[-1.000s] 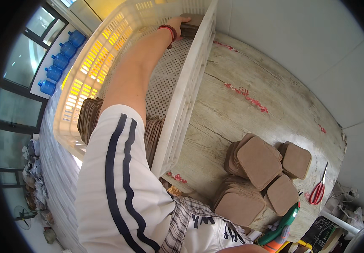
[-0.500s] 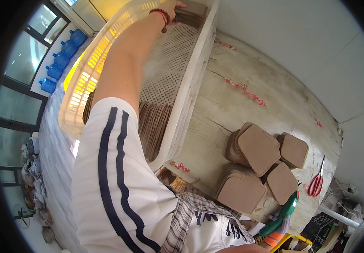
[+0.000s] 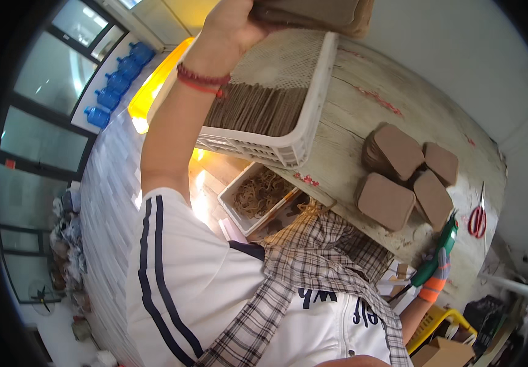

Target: The person uses a rotary tool to trim the edges of multiple brown cardboard pieces on a workbench. They pick up each piece, smooth the edges with the tool, and place the finished pieces into a white basket.

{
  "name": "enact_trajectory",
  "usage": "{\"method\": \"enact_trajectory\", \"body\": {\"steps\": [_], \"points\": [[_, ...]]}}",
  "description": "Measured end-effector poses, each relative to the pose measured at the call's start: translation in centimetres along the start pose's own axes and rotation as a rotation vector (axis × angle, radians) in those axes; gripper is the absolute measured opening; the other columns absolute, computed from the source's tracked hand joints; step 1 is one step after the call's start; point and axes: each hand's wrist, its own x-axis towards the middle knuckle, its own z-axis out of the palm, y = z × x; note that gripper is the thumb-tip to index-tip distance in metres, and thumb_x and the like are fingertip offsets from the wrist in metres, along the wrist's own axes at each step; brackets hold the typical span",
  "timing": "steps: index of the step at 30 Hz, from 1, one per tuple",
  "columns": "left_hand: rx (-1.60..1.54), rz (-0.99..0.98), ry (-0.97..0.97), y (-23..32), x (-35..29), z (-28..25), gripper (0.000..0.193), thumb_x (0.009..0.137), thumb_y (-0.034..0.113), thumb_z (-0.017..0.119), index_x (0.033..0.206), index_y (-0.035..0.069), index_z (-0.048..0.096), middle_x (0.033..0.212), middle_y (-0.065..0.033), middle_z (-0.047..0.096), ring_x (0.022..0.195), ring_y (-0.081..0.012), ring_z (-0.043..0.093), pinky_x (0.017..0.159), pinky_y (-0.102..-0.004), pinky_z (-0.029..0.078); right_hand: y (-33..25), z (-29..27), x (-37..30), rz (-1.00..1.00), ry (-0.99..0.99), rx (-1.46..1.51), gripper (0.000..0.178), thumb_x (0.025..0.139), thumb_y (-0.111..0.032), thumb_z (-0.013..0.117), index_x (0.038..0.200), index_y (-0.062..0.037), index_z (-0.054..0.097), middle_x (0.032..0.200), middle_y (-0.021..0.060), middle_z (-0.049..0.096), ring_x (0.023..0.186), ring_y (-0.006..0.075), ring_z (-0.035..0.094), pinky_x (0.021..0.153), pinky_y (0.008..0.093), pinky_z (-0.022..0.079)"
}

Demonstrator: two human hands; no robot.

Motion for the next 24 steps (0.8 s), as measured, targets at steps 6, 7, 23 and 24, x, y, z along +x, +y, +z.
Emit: {"method": "enact_trajectory", "body": {"steps": [6,7,23,24], "points": [[-0.310,-0.342,0.011,-11.0,-11.0,6.3,0.032,0.079,0.003,0.061,0.109,-0.005,0.055,0.110,-0.0162,0.060,0.103,-0.0299,0.058,0.092,-0.0481,0.046,0.4,-0.5,1.5,-0.060,-0.056,-0.005,0.025,0.083,-0.020,0.066,0.097,-0.0037,0.053,0.073,0.0065,0.057,0.058,0.0155,0.056,0.058,0.0301,0.051],[-0.322,-0.399,-0.004,-12.9,-12.0,6.7,0.036,0.079,0.003,0.060,0.113,-0.005,0.053,0.114,-0.0167,0.058,0.107,-0.0310,0.056,0.096,-0.0503,0.043,0.7,-0.6,2.0,-0.058,-0.075,0.033,0.027,0.083,-0.020,0.067,0.098,-0.0032,0.053,0.073,0.0065,0.057,0.058,0.0158,0.056,0.057,0.0294,0.051],[-0.445,-0.655,-0.015,-25.0,-3.2,18.7,0.034,0.076,0.000,0.064,0.108,-0.001,0.052,0.117,-0.0167,0.052,0.108,-0.0319,0.050,0.098,-0.0554,0.037,1.1,-0.9,1.7,-0.086,-0.051,0.135,0.034,0.080,-0.018,0.071,0.103,-0.0024,0.051,0.077,0.0057,0.058,0.058,0.0173,0.059,0.057,0.0325,0.054],[-0.437,-0.682,-0.004,-25.5,-2.1,19.7,0.035,0.077,0.001,0.064,0.109,0.000,0.051,0.118,-0.0168,0.051,0.110,-0.0320,0.050,0.098,-0.0565,0.036,1.3,-0.8,1.9,-0.082,-0.066,0.148,0.034,0.080,-0.018,0.071,0.103,-0.0024,0.051,0.078,0.0058,0.058,0.058,0.0176,0.059,0.057,0.0326,0.054]]}}
